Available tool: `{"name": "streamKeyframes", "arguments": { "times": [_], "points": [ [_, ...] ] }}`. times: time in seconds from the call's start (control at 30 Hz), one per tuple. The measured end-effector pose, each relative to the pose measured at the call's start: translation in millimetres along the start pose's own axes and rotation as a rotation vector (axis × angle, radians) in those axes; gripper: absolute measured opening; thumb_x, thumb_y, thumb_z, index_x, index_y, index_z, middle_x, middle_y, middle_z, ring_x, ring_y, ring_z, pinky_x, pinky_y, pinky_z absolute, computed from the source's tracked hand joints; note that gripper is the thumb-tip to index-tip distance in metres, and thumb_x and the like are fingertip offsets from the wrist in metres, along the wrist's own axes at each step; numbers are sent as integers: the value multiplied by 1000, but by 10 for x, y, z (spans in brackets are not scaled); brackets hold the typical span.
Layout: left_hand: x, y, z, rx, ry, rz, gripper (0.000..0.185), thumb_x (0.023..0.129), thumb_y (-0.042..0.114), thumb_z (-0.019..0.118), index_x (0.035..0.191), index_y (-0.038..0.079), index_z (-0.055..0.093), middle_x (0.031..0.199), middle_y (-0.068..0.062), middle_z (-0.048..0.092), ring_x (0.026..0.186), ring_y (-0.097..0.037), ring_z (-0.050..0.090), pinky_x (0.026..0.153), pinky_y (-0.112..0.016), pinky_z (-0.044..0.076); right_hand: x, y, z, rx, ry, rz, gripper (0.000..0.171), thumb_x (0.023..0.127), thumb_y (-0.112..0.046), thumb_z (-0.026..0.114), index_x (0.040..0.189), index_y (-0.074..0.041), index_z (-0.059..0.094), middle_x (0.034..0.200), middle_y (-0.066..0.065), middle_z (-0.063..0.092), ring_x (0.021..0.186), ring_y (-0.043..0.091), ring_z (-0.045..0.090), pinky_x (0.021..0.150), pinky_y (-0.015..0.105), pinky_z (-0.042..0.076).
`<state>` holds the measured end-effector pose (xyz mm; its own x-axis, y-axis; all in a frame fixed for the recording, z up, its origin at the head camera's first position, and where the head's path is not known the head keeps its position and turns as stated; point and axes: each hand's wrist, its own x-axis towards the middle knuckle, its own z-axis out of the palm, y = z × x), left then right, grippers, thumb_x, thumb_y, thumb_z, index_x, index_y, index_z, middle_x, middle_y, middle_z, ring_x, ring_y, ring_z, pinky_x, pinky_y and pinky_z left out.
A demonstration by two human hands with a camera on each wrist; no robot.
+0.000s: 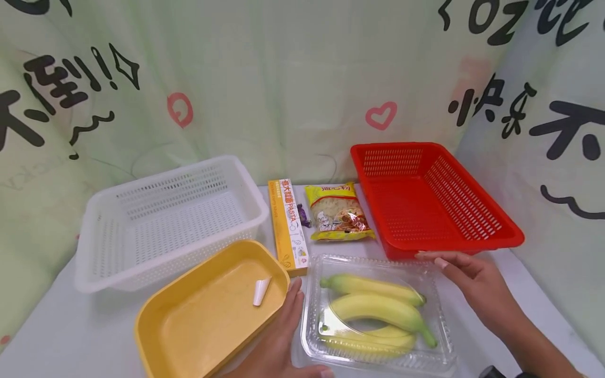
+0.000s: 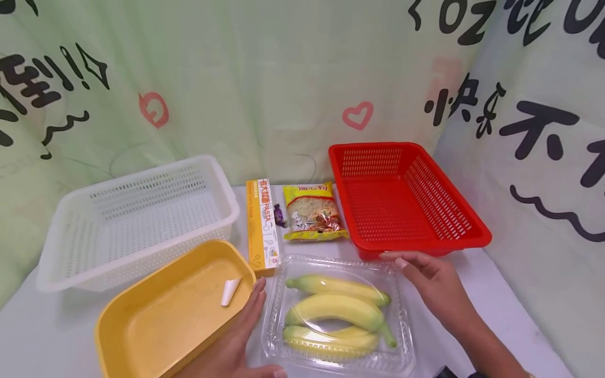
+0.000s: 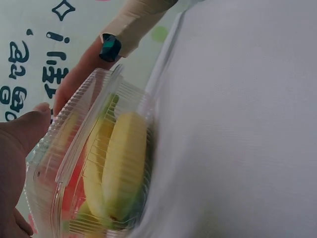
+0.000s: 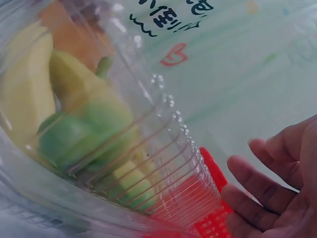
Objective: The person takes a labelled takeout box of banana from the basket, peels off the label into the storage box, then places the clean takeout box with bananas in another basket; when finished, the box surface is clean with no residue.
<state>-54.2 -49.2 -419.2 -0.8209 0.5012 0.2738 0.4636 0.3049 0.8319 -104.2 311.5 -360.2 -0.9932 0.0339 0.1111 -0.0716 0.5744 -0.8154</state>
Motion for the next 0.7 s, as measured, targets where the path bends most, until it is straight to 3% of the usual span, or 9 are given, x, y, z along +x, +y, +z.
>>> {"name": "streamKeyframes", "arguments": {
  "times": [0.13,0.23,0.33,0.47,0.57,0.7],
  "points": [
    [11,-46,43,69,-9,6,113,78,47,80,150,-11,16,160,-23,4,144,-39,10,114,-41,22,-17,29,6,-17,3,42,45,98,-35,57,133,-6,60,119,-10,59,106,14,52,77,28,55],
    [9,-59,46,33,-34,-61,115,77,48,80,152,-8,12,161,-18,-1,145,-36,6,115,-41,19,-22,55,8,-22,-1,58,46,98,-37,57,134,-8,59,122,-8,60,107,14,53,78,29,55],
    [18,-51,33,-47,-49,-151,118,76,45,82,153,-5,8,162,-11,-6,146,-31,2,116,-41,15,-16,83,2,-15,-61,80,47,99,-37,56,138,-11,56,129,-2,59,107,10,54,81,36,56],
    [44,-35,28,-60,-50,-180,120,75,45,83,154,-2,6,162,-10,-7,146,-28,-1,115,-45,13,-20,126,14,-19,-150,117,52,99,-36,56,145,-13,48,141,11,50,108,9,53,83,46,55],
    [47,-35,41,-75,-52,-195,121,74,45,83,154,0,5,162,-10,-7,146,-25,-2,115,-46,10,-29,153,39,-18,-198,139,57,99,-35,55,149,-11,41,146,16,44,116,23,53,85,45,54],
    [46,-62,64,-91,-58,-201,122,74,44,83,155,3,1,161,-10,-8,146,-25,-4,115,-46,8,-39,159,74,-43,-318,156,70,98,-39,56,155,-11,26,153,22,31,129,44,41,85,50,53]
  ]
}}
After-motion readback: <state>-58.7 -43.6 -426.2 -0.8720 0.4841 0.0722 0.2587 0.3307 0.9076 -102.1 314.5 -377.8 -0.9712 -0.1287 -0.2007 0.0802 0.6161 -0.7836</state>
